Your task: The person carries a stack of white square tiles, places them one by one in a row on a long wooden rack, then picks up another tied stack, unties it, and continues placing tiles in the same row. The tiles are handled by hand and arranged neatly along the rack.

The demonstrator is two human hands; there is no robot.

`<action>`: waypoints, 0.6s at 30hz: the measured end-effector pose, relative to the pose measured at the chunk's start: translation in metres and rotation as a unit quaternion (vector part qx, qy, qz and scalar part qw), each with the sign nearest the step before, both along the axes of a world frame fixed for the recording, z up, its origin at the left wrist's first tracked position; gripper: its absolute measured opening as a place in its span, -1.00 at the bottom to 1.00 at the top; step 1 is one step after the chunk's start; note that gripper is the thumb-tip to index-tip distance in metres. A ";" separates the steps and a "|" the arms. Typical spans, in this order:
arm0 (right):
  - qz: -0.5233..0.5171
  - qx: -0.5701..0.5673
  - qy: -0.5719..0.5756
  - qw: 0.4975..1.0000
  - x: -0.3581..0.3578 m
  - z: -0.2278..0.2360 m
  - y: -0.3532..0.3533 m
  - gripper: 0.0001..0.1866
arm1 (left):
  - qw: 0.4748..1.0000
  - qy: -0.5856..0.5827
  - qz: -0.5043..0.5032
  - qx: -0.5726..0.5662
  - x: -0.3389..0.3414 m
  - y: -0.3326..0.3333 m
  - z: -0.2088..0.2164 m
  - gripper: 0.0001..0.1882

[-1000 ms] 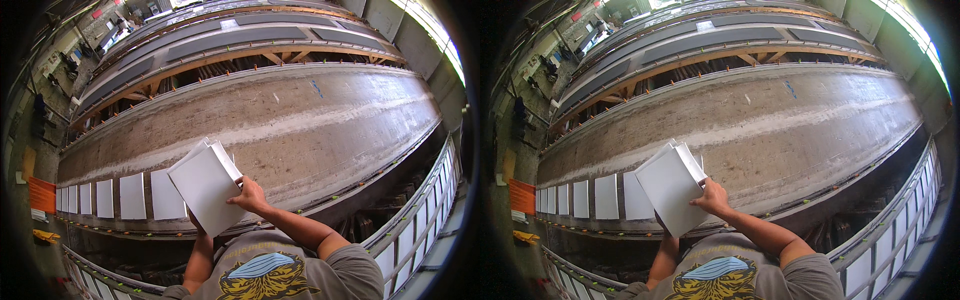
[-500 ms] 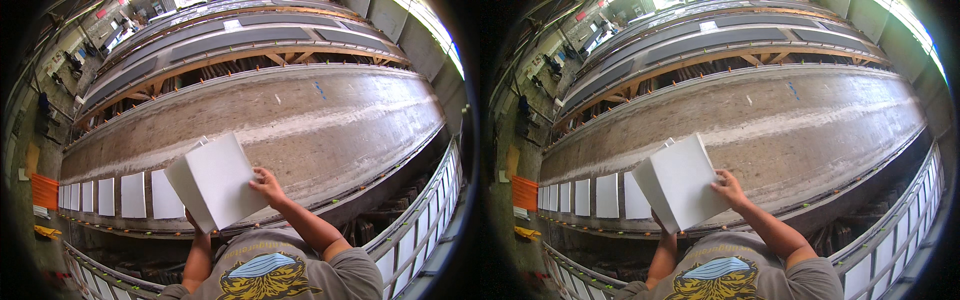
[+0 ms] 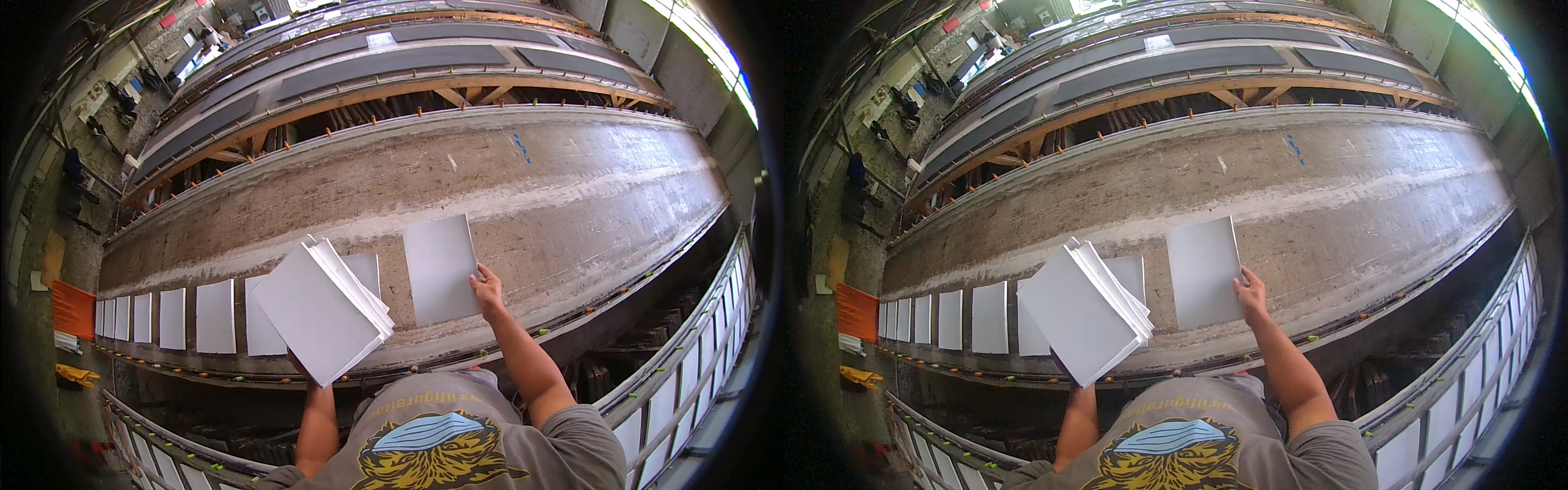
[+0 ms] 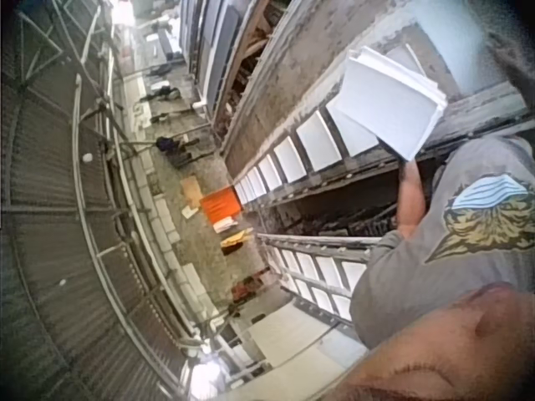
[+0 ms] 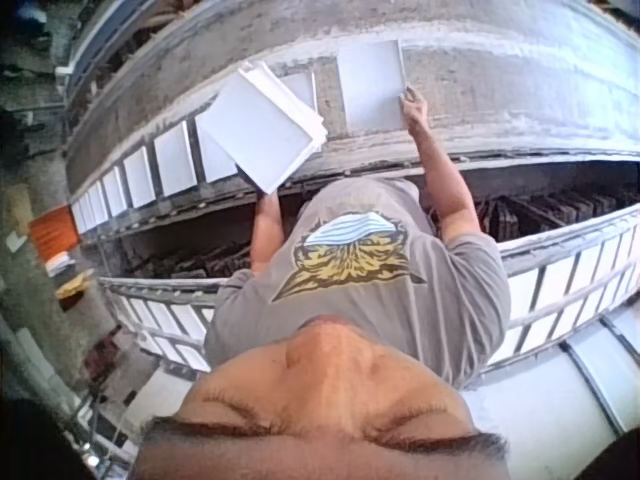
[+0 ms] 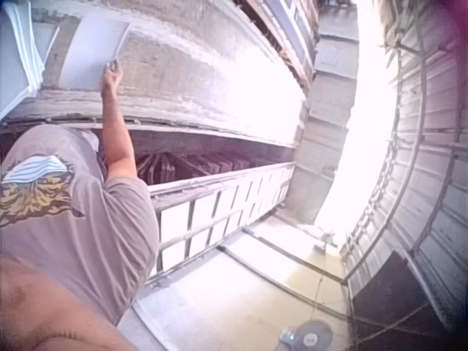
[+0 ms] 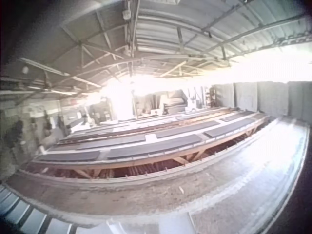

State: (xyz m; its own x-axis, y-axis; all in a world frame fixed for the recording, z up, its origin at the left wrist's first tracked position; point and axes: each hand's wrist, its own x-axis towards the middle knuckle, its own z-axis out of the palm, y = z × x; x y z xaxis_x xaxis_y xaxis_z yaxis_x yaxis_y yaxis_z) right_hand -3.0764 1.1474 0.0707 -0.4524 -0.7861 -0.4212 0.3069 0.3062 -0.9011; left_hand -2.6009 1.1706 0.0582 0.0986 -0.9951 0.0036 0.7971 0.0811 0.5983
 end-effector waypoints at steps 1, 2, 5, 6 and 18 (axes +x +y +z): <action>0.009 0.007 0.003 1.000 0.002 -0.008 0.001 -0.48 | 1.000 0.001 0.000 0.001 0.000 0.002 0.000 -0.46; 0.018 0.014 0.006 1.000 0.004 -0.014 0.003 -0.48 | 1.000 0.001 -0.001 0.001 0.000 0.004 0.000 -0.46; 0.036 0.014 0.027 0.999 0.006 -0.030 0.001 -0.48 | 1.000 0.000 -0.005 0.003 -0.001 0.008 -0.001 -0.46; 0.041 0.019 0.035 0.998 0.006 -0.033 0.000 -0.48 | 1.000 0.001 -0.005 0.002 -0.001 0.010 -0.001 -0.46; 0.085 0.117 0.469 0.872 0.008 -0.047 0.008 -0.38 | 1.000 0.007 -0.009 0.007 -0.008 0.026 0.000 -0.47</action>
State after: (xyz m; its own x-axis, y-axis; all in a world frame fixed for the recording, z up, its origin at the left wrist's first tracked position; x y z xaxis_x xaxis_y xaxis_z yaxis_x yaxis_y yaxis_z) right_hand -3.0688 1.1553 0.0241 -0.5694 -0.8174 -0.0871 -0.5979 0.4845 -0.6385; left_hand -2.6090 1.1964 0.0579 0.0811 -0.9966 -0.0119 0.8061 0.0586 0.5889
